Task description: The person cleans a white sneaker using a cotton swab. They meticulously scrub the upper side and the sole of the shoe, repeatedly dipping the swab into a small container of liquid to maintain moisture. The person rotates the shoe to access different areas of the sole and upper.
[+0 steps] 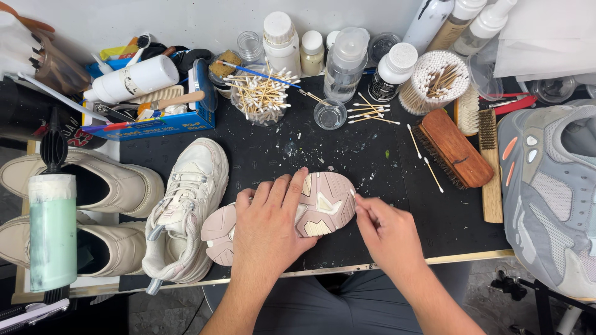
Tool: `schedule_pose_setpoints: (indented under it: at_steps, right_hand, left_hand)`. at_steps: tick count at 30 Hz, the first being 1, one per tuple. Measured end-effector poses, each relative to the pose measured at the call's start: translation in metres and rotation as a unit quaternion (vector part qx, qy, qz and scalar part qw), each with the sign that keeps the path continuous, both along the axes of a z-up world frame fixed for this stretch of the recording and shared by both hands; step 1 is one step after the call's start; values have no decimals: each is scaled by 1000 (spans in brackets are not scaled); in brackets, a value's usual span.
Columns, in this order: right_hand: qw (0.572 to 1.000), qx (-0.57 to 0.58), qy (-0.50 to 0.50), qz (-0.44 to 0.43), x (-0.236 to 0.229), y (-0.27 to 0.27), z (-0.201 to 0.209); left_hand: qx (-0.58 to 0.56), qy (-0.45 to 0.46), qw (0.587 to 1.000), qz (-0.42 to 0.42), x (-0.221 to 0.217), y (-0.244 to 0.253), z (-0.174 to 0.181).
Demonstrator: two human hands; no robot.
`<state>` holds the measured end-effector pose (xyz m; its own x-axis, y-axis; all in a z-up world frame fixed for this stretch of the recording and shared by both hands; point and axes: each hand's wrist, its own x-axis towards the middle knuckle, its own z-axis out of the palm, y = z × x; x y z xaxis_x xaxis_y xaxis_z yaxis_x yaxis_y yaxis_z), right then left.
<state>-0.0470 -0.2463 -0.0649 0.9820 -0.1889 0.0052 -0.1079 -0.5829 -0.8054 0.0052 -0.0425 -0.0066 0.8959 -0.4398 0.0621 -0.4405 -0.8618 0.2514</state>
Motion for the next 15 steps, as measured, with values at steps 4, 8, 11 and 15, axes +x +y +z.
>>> schedule_pose_setpoints:
  at_steps: [4, 8, 11, 15]
  right_hand:
    - [999, -3, 41, 1, 1, -3, 4]
    - [994, -15, 109, -5, -4, -6, 11]
    - [998, -11, 59, 2, 2, -3, 9]
    - [996, -32, -85, 21, 36, -8, 9]
  left_hand:
    - [-3, 5, 1000, 1, -1, 1, 1]
    - [-1, 19, 1000, 3, 1, 1, 1]
    - [0, 17, 1000, 0, 0, 2, 1]
    - [-14, 14, 1000, 1, -4, 3, 1]
